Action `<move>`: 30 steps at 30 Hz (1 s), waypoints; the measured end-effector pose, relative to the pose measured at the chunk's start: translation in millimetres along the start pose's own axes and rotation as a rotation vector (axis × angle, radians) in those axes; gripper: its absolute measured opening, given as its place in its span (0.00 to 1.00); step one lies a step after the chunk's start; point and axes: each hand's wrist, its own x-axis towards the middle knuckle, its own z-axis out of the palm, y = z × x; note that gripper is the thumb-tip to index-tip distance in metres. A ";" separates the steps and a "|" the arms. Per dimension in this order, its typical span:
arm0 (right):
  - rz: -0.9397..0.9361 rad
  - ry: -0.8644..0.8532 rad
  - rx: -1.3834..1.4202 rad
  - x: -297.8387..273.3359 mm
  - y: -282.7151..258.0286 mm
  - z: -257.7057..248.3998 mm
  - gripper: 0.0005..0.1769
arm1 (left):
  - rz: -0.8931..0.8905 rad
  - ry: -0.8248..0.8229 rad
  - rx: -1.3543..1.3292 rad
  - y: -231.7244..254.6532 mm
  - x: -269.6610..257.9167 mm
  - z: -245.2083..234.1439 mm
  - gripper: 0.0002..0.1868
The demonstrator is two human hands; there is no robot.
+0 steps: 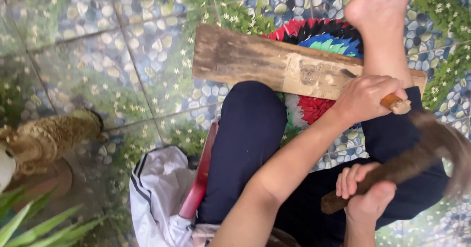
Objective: Carving a decorative design into a wooden board using a hammer and a carving tool.
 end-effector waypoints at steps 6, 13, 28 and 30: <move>0.017 -0.028 0.072 3.4 6.8 -4.3 0.36 | -0.005 -0.028 0.006 -1.4 -0.6 0.7 0.13; -0.008 0.018 -0.018 -6.7 7.7 3.1 0.37 | -0.004 0.007 0.129 16.4 -16.2 -19.7 0.10; -0.039 0.071 0.137 -10.6 -8.1 -22.5 0.32 | 0.210 0.004 -0.049 6.5 9.1 1.7 0.05; -0.045 0.029 0.127 -7.7 -10.8 -20.7 0.35 | 0.148 -0.035 0.034 0.2 5.0 2.5 0.10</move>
